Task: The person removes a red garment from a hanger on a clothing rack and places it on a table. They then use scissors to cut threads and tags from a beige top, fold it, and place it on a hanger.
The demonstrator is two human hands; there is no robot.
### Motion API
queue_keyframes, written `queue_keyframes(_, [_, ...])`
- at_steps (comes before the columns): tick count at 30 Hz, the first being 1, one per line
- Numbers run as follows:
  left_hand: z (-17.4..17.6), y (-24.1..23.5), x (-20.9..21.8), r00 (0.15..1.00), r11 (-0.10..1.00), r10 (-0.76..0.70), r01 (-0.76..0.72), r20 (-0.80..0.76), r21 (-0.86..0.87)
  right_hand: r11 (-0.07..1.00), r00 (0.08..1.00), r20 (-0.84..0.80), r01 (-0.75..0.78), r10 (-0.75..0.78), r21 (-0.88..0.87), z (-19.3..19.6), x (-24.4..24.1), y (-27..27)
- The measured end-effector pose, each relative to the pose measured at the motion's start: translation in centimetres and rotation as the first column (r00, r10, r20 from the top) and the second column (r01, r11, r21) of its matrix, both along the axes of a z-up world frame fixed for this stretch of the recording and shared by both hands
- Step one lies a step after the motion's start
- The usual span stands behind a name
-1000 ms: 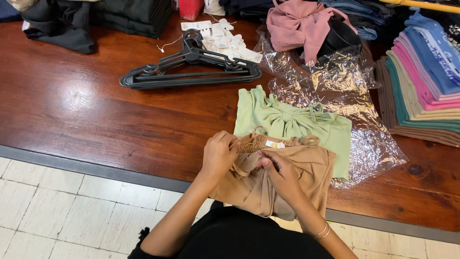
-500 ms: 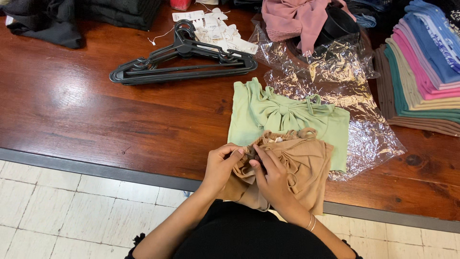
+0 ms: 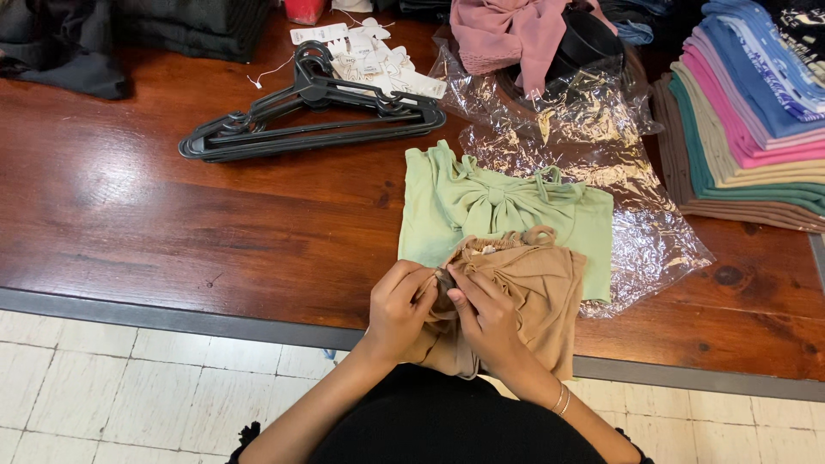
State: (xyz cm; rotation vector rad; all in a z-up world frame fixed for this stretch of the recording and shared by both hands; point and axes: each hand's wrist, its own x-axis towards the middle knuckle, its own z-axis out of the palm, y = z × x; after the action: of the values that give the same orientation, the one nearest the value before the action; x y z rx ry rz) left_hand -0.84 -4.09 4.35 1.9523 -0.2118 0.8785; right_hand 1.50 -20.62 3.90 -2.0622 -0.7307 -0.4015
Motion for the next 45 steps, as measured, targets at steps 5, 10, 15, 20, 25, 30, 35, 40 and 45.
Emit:
queue_keyframes(5, [-0.2, -0.1, -0.1, 0.997, 0.994, 0.039, -0.046, 0.070, 0.100, 0.998, 0.998, -0.066, -0.007, 0.012, 0.063, 0.4, 0.0, 0.0])
queue_keyframes(10, [-0.3, -0.3, 0.0, 0.989, 0.985, 0.067, -0.087, 0.132, 0.150, 0.997, 0.997, -0.070, -0.008, 0.013, 0.074, 0.6, -0.1, 0.1])
queue_keyframes(15, [-0.7, -0.2, 0.6, 0.986, 0.989, 0.059, -0.079, 0.154, 0.127, 0.997, 0.996, -0.088, -0.010, 0.017, 0.081, 0.9, 0.1, -0.1])
queue_keyframes(20, [-0.6, -0.1, 0.7, 0.973, 0.976, 0.089, -0.128, 0.213, 0.176, 0.983, 0.998, -0.067, 0.023, -0.011, 0.180, 1.2, 0.0, -0.4])
queue_keyframes(25, [-0.5, 0.2, 0.6, 0.939, 0.916, 0.098, -0.215, 0.330, 0.338, 0.990, 0.998, -0.067, 0.007, 0.002, 0.139, 0.7, 0.2, -0.4])
queue_keyframes(30, [0.7, 0.7, 0.7, 0.880, 0.823, -0.007, -0.265, 0.476, 0.503, 0.997, 0.995, -0.093, -0.011, 0.018, 0.074, 1.7, -0.2, -0.4])
queue_keyframes(35, [-0.3, 1.3, 1.0, 0.871, 0.806, -0.070, -0.239, 0.487, 0.542, 0.997, 0.989, -0.147, 0.034, -0.024, 0.065, 0.9, -0.3, -0.4])
queue_keyframes(40, [-0.9, 0.9, 1.3, 0.866, 0.822, -0.054, -0.244, 0.498, 0.514, 0.998, 0.981, -0.188, 0.047, -0.037, 0.048, 0.7, -0.3, -0.7])
queue_keyframes(45, [-0.7, 1.0, 1.4, 0.858, 0.831, -0.079, -0.225, 0.508, 0.509, 0.994, 0.989, -0.142, 0.042, -0.028, 0.100, 1.1, -0.1, -0.6])
